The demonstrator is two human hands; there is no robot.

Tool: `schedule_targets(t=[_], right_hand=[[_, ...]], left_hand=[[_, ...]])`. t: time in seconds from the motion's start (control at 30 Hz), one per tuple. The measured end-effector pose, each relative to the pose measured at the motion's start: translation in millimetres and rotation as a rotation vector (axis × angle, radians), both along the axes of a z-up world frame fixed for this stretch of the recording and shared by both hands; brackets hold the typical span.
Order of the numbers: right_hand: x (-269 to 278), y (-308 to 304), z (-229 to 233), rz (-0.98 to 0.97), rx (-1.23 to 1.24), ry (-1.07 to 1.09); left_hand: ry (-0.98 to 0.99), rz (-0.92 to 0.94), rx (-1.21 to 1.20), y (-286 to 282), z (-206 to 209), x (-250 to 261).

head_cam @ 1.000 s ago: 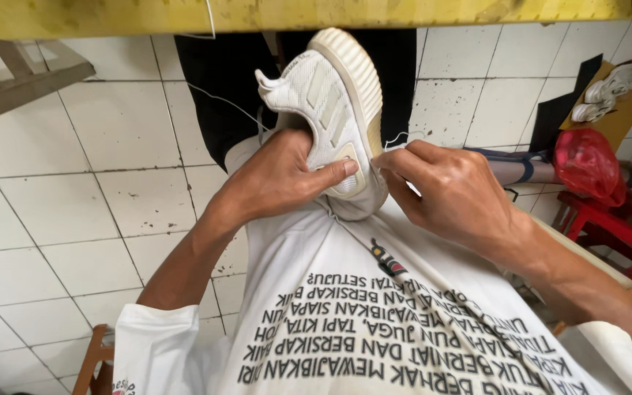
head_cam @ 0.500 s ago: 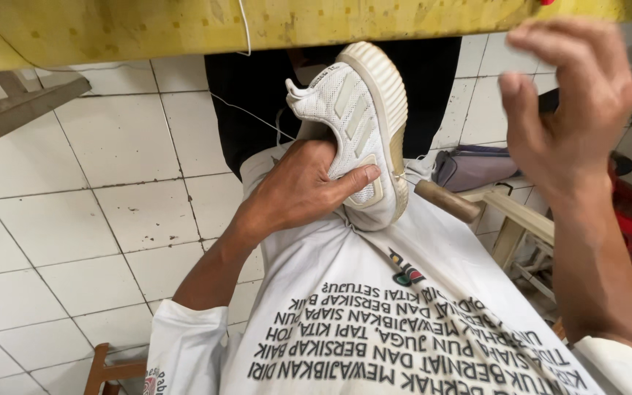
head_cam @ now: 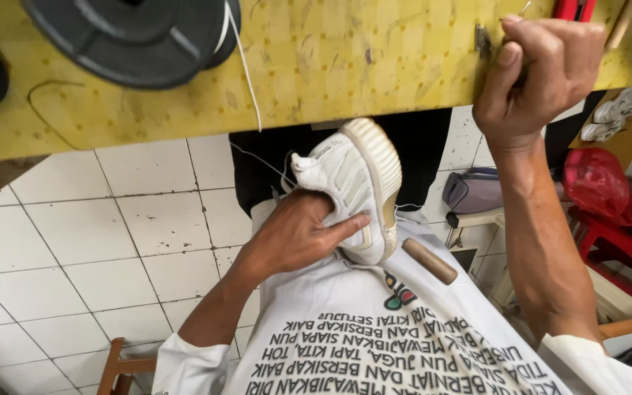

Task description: The person holds a white sneaker on their lap and repeatedly inserts a needle with white thread through the shoe's upper and sole, pulling the thread tight to stitch the shoe. The person adjusts the shoe's position and continues sewing along the side of the sneaker.

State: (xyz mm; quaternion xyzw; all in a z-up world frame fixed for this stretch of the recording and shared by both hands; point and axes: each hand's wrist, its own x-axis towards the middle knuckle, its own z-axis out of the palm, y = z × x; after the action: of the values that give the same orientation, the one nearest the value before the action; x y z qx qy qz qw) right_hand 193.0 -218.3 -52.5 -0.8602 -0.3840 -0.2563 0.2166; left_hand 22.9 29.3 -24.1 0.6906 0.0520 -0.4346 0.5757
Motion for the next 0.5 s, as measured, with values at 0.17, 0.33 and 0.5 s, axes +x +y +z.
schedule_targets(t=[0.17, 0.33, 0.5], right_hand=[[2.1, -5.5, -7.6, -0.056, -0.002, 0.000], [-2.0, -6.9, -5.5, -0.075, -0.005, 0.043], [-5.4, -7.6, -5.9, -0.070, -0.010, 0.049]], left_hand=[[0.150, -0.121, 0.013, 7.2, -0.4, 9.7], [0.173, -0.098, -0.040, 7.9, 0.0, 10.2], [0.080, -0.106, -0.070, 18.2, -5.0, 5.7]])
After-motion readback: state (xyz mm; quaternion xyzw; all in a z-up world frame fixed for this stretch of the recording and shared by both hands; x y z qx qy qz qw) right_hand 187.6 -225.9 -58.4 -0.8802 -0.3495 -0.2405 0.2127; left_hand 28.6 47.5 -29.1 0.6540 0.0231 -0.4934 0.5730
